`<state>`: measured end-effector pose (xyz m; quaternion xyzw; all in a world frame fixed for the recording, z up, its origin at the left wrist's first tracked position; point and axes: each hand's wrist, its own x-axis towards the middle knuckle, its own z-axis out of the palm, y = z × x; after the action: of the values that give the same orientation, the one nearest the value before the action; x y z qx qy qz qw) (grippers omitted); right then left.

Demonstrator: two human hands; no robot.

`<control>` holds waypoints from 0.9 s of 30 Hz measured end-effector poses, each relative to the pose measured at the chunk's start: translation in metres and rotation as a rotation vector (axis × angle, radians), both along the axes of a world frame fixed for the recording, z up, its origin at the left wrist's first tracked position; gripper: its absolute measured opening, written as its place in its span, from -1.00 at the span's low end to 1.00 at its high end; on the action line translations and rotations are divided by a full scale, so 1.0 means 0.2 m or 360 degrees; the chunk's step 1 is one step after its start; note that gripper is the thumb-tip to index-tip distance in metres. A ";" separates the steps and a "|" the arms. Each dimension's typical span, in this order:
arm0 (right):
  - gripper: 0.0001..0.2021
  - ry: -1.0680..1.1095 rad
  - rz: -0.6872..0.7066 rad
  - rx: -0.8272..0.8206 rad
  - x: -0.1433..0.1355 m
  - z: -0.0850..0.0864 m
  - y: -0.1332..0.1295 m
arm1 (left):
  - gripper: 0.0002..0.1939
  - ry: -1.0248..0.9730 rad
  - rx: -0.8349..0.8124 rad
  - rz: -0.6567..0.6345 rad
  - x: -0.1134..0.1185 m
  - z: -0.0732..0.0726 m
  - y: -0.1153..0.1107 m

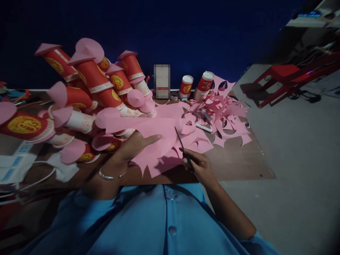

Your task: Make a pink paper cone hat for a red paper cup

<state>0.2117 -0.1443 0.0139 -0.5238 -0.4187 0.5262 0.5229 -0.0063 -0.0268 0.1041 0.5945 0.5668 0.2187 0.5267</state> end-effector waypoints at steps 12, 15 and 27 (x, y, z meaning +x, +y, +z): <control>-0.61 -0.0018 0.0053 0.0015 0.02 -0.02 0.00 | -0.70 0.0219 0.0064 0.0084 0.02 0.05 0.02; -0.62 -0.0002 0.0069 0.0025 0.03 -0.01 0.01 | -0.66 0.0222 0.0045 0.0079 0.01 0.06 0.02; -0.66 0.0007 0.0098 0.0047 0.04 0.00 0.01 | -0.63 0.0011 0.0051 0.0032 -0.02 0.03 0.04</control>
<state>0.2191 -0.1433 0.0130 -0.5016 -0.4412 0.5370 0.5151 -0.0108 -0.0197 0.1109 0.5979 0.5711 0.2309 0.5129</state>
